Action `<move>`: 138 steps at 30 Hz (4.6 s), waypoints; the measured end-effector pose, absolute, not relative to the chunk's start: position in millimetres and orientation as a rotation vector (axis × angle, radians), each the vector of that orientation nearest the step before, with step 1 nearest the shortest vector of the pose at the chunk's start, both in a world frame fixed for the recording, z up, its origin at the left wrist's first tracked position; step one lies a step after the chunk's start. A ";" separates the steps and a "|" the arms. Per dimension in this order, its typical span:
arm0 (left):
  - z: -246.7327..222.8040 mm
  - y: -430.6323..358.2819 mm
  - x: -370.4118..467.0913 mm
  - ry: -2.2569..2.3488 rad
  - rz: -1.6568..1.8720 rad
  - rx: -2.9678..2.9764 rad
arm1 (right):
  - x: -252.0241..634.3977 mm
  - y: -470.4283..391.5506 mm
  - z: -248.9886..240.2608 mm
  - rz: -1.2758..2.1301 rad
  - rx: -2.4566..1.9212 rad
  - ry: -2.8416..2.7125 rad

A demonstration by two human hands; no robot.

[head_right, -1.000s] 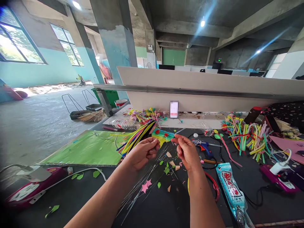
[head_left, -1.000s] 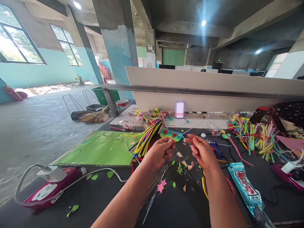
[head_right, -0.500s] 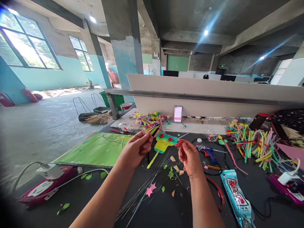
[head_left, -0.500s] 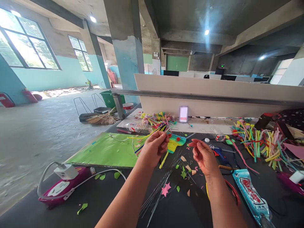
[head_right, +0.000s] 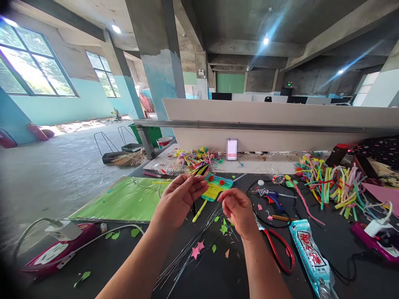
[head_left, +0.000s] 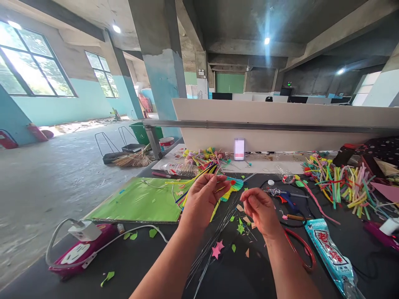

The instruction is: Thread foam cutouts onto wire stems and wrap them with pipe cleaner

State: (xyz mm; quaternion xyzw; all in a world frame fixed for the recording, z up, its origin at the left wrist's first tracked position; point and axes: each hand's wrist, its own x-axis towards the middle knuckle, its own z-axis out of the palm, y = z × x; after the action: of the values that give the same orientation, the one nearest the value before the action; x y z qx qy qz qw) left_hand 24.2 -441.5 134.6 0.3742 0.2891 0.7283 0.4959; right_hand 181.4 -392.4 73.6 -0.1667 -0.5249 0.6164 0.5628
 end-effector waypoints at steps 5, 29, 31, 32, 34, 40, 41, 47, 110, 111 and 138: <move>131.6 -443.0 40.6 0.599 1.805 0.868 | 166.2 -407.4 75.8 1.600 -0.324 -1.441; 111.9 -439.6 57.3 0.794 1.680 1.014 | 158.8 -409.1 70.5 1.244 -0.581 -1.410; 110.9 -438.8 55.4 0.818 1.657 1.034 | 159.9 -408.7 71.3 1.245 -0.570 -1.412; 110.8 -438.6 54.7 0.823 1.663 1.038 | 160.4 -408.4 71.5 1.243 -0.567 -1.411; 111.2 -438.1 53.9 0.821 1.680 1.032 | 161.2 -407.9 71.5 1.247 -0.566 -1.404; 113.0 -436.8 51.2 0.846 1.690 1.023 | 159.4 -406.1 67.6 1.351 -0.524 -1.330; 113.0 -436.5 50.4 0.856 1.696 1.036 | 159.0 -405.8 66.9 1.364 -0.515 -1.316; 110.1 -434.8 48.0 0.869 1.717 1.091 | 160.4 -405.1 66.8 1.339 -0.502 -1.307; 110.7 -626.0 67.5 0.508 1.029 1.114 | 234.0 -588.3 115.5 0.662 -0.309 -1.932; 109.1 -626.4 69.3 0.515 1.004 1.104 | 236.5 -589.6 113.9 0.699 -0.318 -1.934; 95.8 -620.1 77.5 1.153 1.462 1.274 | 249.9 -597.5 84.0 1.410 -0.884 -1.476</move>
State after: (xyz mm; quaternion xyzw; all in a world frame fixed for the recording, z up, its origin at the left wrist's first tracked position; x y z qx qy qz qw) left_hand 77.5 -620.1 95.8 0.5103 0.4617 0.5857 0.4283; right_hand 249.9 -597.5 84.0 -0.3564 -0.5949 0.5685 0.4426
